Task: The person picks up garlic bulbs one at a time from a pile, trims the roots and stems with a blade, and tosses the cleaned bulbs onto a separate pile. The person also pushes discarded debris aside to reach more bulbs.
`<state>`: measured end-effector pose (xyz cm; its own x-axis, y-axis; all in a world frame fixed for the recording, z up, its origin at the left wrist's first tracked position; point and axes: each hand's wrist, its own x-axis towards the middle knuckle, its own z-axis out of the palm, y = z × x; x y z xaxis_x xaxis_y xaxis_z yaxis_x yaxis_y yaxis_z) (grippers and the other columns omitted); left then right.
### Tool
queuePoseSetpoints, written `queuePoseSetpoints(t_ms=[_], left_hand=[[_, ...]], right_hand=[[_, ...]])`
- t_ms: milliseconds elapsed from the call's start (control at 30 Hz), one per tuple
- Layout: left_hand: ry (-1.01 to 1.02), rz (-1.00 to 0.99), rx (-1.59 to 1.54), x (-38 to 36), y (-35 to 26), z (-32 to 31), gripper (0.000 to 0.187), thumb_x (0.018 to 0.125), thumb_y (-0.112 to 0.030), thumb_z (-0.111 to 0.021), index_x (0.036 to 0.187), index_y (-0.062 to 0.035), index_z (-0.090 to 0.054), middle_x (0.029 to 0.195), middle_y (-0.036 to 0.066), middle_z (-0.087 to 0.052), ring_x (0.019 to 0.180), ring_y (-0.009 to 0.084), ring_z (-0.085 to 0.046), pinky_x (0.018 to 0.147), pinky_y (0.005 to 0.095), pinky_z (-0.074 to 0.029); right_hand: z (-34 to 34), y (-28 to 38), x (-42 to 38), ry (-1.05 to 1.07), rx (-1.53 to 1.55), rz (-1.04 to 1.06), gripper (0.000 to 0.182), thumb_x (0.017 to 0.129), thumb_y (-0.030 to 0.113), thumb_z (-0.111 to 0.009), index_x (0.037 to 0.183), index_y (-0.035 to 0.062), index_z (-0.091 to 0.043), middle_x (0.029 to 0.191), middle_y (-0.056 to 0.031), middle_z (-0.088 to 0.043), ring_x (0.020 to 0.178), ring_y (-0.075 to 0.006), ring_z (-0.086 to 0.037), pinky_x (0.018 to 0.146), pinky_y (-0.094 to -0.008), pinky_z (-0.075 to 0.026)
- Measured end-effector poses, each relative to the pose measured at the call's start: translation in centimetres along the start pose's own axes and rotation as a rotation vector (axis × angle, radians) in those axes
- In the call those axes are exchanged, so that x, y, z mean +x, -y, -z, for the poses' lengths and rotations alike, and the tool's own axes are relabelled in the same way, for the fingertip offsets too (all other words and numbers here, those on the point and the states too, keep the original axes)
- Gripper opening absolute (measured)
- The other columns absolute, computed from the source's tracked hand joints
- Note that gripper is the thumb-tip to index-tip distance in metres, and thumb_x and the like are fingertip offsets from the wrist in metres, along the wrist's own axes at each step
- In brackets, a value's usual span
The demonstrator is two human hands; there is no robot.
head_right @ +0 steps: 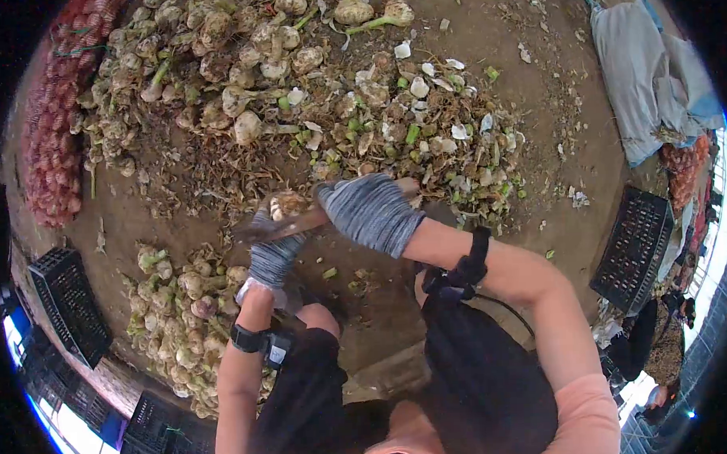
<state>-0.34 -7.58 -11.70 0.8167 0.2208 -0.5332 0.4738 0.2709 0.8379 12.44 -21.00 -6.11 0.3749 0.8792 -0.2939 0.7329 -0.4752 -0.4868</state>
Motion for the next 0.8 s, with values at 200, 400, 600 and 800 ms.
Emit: queuePoseSetpoints(t_ms=[200,400,600,800], left_hand=[[-0.089,-0.070,0.313,-1.2,-1.1,-1.6,0.056,0.066,-0.018,-0.074,0.111,-0.0012,-0.044,0.091,0.008,-0.063,0.083,0.0173,-0.060,0.074,0.0292,-0.050],[-0.182,-0.180,0.178,-2.3,-3.9,-2.4,0.039,0.067,-0.012,-0.072,0.099,-0.0033,-0.052,0.087,0.006,-0.062,0.081,0.0128,-0.060,0.070,0.0267,-0.049],[0.052,-0.354,0.484,-1.1,-3.2,-1.3,0.030,0.065,-0.023,-0.076,0.081,-0.0043,-0.058,0.072,0.006,-0.058,0.067,0.0175,-0.056,0.064,0.0300,-0.048],[0.272,-0.529,1.082,0.0,-3.1,-1.5,0.021,0.065,-0.025,-0.072,0.073,-0.0081,-0.063,0.086,0.010,-0.062,0.073,0.0301,-0.059,0.067,0.0407,-0.047]], right_hand=[[-0.8,-1.7,-0.7,-0.092,-0.052,0.011,0.018,0.076,0.018,-0.052,0.086,0.0032,-0.056,0.061,-0.0120,-0.059,0.055,-0.0280,-0.060,0.047,-0.0388,-0.046],[-0.4,-9.2,-5.8,0.122,-0.025,-0.538,0.024,0.077,0.024,-0.059,0.091,0.0052,-0.060,0.070,-0.0171,-0.062,0.065,-0.0308,-0.062,0.059,-0.0399,-0.048],[-1.5,-7.0,-4.0,0.092,0.376,-0.318,0.030,0.079,0.027,-0.057,0.099,0.0054,-0.059,0.084,-0.0173,-0.063,0.077,-0.0335,-0.061,0.068,-0.0369,-0.048],[-2.3,-4.5,-0.7,0.095,0.500,-0.191,0.036,0.081,0.031,-0.053,0.101,0.0016,-0.056,0.082,-0.0210,-0.061,0.079,-0.0363,-0.059,0.072,-0.0413,-0.046]])
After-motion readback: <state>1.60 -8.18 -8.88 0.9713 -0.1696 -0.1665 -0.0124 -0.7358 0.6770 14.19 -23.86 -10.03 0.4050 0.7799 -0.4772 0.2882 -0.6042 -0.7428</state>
